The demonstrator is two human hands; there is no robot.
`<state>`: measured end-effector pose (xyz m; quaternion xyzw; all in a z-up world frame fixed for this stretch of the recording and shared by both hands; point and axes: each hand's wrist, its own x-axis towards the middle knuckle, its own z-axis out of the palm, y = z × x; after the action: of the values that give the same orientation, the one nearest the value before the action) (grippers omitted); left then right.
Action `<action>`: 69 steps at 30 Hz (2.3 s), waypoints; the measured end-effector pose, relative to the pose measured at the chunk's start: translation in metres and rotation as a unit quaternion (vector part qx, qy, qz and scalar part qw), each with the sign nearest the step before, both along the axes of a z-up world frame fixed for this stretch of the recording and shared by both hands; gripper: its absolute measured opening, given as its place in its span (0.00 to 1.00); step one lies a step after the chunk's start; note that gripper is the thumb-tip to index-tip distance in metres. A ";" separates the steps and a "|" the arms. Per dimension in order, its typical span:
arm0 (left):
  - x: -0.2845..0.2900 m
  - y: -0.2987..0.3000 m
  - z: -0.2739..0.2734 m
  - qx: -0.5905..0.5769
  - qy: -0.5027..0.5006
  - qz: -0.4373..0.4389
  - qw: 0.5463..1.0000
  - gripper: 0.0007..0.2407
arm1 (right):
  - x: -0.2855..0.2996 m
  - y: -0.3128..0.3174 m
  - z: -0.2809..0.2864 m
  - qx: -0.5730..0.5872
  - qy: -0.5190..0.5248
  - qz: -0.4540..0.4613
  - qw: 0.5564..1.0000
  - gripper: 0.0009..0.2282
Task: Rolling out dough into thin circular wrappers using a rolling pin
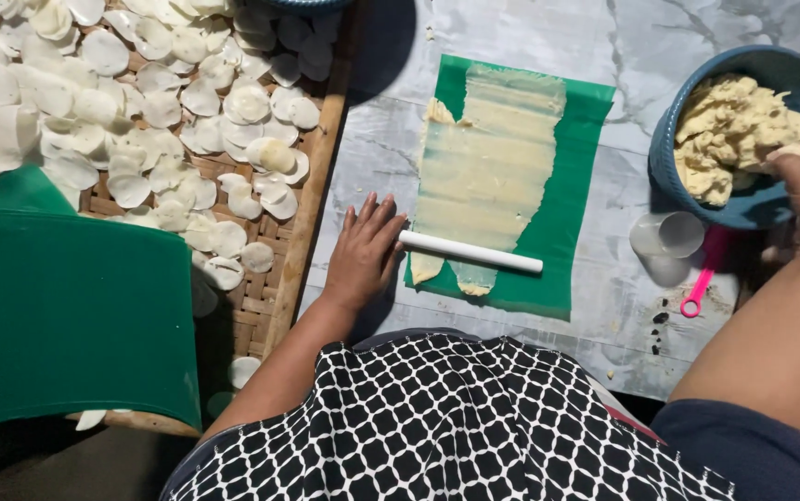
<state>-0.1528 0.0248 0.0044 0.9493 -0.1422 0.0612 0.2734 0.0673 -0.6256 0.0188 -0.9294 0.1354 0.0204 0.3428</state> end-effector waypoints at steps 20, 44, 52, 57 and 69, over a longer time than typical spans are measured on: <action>0.019 0.002 -0.041 0.019 -0.112 0.013 0.993 0.10 | 0.002 0.438 -0.033 -0.050 -0.099 0.215 0.970 0.05; 0.187 0.018 -0.007 0.083 -0.092 0.005 0.992 0.20 | -0.035 0.396 -0.003 -0.220 -0.171 0.240 0.930 0.20; 0.243 -0.005 -0.026 0.153 0.058 0.137 0.977 0.25 | 0.009 0.426 0.026 -0.261 -0.020 0.196 0.945 0.26; 0.188 0.001 0.003 0.192 0.014 0.081 0.978 0.25 | -0.032 0.403 -0.009 -0.239 -0.079 0.227 0.941 0.29; 0.190 0.015 -0.015 0.104 -0.264 0.033 0.958 0.01 | -0.042 0.375 -0.025 -0.218 -0.275 0.295 0.889 0.20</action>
<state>0.0376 0.0400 -0.0108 0.9267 -0.1835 0.3038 0.1237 0.0248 -0.2508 -0.0059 -0.9464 -0.2433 -0.1657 0.1331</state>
